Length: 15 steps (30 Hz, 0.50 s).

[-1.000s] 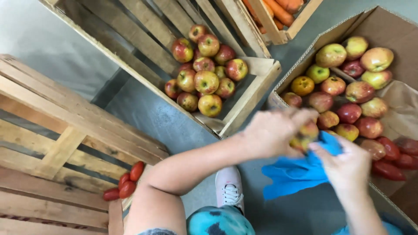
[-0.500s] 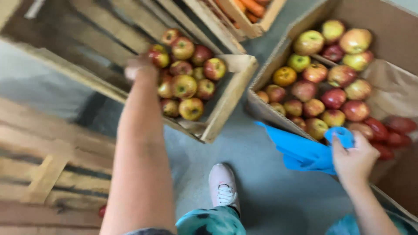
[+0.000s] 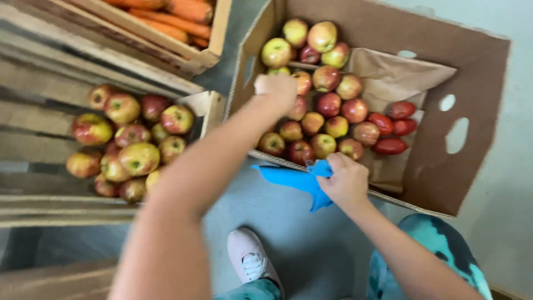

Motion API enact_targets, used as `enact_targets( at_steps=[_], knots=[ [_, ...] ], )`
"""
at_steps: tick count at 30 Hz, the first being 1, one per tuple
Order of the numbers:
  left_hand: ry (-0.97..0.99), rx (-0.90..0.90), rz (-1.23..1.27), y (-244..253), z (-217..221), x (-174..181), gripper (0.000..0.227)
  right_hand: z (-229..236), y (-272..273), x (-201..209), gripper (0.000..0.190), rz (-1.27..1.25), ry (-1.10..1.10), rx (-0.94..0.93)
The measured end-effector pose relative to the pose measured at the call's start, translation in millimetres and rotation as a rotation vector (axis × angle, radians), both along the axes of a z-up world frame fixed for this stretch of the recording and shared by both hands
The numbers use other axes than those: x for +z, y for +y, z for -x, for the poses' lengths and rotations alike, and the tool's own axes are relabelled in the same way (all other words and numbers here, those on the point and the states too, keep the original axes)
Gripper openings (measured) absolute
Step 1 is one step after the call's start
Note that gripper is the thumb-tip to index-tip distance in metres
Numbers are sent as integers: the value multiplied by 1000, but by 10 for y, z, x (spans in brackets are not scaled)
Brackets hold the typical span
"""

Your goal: The person repeatedly picks apples from a wooden crate and wipes each one with a blue cloth. After wiping, the person places the apple into a cardboard box. The person continues this process for multiple apples throughout the clip.

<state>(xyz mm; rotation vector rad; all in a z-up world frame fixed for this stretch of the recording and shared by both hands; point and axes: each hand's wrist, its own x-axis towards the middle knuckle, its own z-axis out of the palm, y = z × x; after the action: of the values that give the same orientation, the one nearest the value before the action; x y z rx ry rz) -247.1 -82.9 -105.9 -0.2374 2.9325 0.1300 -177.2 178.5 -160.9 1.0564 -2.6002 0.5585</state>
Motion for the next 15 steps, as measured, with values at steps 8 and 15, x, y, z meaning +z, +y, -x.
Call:
enact_targets(
  at_steps=[8,15],
  knots=[
    [-119,302,-175,359,485,-1212,64,-87,-57,179,26,18,24,-71],
    [-105,382,-216,338,481,-1443,89,-99,-25,101,23,48,67,-24]
  ],
)
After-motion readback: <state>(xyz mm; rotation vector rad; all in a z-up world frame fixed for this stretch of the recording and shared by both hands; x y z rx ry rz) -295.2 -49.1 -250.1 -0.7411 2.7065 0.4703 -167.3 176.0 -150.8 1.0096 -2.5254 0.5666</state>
